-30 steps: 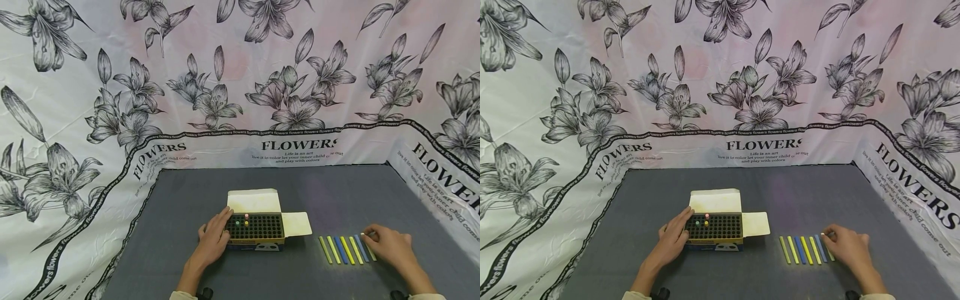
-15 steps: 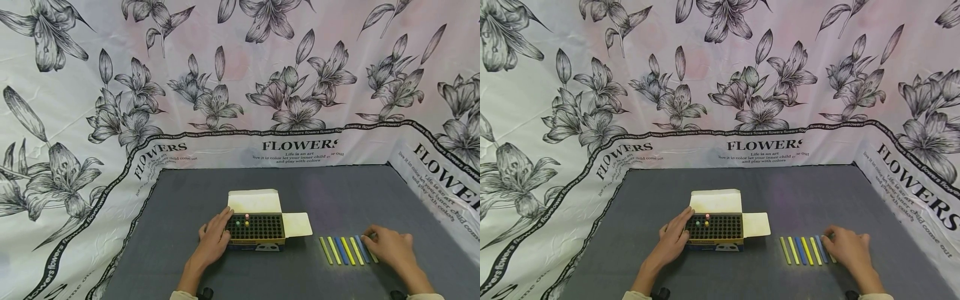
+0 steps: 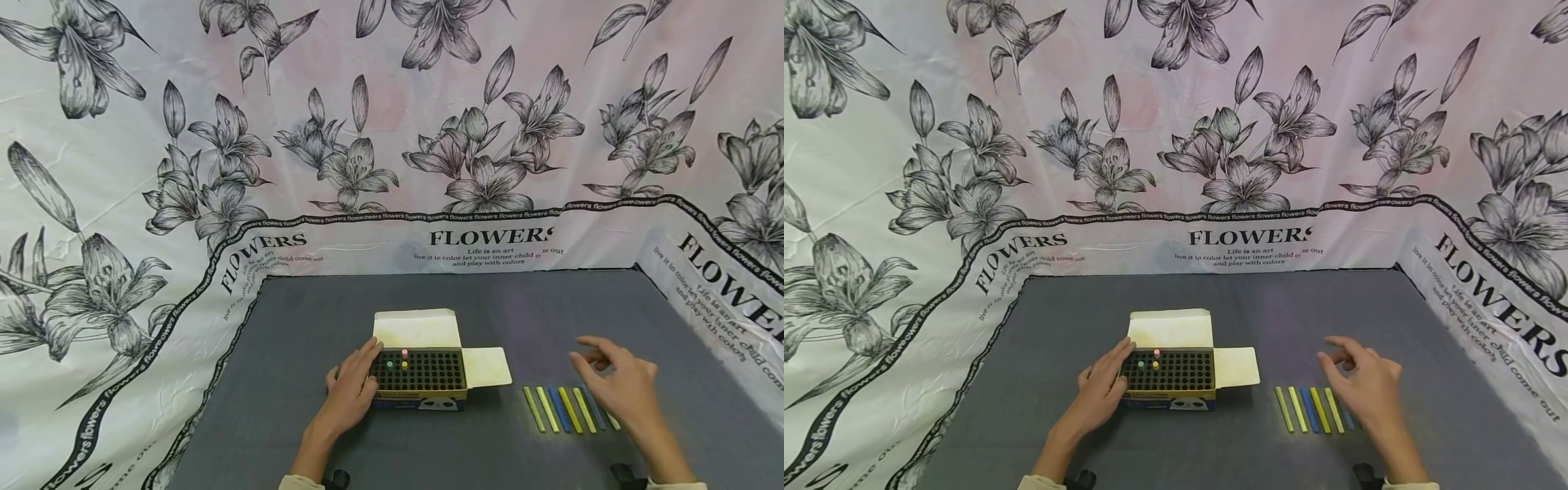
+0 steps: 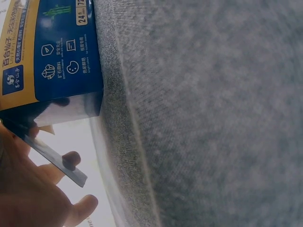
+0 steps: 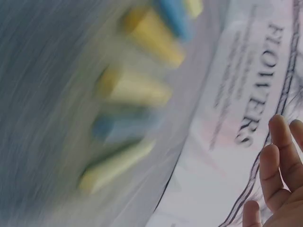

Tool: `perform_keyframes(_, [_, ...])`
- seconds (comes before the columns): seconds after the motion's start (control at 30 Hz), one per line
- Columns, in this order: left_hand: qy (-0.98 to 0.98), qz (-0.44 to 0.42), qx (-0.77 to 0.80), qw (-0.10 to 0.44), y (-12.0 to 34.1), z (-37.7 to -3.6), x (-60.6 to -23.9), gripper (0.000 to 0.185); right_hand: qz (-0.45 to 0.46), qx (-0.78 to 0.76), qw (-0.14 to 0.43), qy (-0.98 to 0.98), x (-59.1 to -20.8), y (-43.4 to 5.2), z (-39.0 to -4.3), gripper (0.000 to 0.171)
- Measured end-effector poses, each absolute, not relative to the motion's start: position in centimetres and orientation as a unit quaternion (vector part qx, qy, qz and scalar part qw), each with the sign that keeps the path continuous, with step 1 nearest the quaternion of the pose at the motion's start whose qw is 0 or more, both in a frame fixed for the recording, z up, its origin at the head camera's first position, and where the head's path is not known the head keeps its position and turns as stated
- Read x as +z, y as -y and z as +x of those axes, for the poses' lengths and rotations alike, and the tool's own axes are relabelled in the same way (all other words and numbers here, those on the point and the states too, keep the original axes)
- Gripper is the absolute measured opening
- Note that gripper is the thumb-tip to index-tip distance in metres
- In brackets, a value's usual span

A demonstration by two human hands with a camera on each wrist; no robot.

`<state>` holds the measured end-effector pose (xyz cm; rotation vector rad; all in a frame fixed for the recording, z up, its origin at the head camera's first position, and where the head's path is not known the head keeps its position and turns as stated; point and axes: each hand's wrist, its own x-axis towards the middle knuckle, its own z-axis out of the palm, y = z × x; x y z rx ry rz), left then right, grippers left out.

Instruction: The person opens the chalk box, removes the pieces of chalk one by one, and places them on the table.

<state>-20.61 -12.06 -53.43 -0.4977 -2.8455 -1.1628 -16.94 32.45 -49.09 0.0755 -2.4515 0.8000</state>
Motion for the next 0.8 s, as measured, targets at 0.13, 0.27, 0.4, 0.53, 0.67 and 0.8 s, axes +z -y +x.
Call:
perform_keyframes(0.13, [0.913,-0.160,-0.374,0.012,12.1,-20.6,-53.4,0.062,0.067,0.348,0.316,0.880,-48.6,-29.6,-17.5,0.033])
perform_keyframes(0.27, [0.914,-0.160,-0.372,0.014,12.1,-20.5,-53.4,0.061,0.126,0.371,0.351,0.851,-48.4,-26.8,-18.3,0.037])
perform_keyframes(0.4, [0.914,-0.162,-0.372,0.016,12.1,-20.5,-53.5,0.061,0.175,0.396,0.357,0.828,-48.5,-24.3,-19.2,0.041])
perform_keyframes(0.53, [0.912,-0.163,-0.376,0.014,12.1,-20.6,-53.5,0.061,0.195,0.417,0.345,0.818,-48.8,-21.8,-19.8,0.042])
perform_keyframes(0.67, [0.911,-0.164,-0.378,0.018,12.1,-20.6,-53.4,0.061,0.202,0.431,0.317,0.820,-49.0,-19.5,-20.2,0.039])
perform_keyframes(0.8, [0.911,-0.165,-0.376,0.021,12.1,-20.6,-53.5,0.062,0.211,0.444,0.287,0.822,-49.4,-17.5,-20.6,0.037])
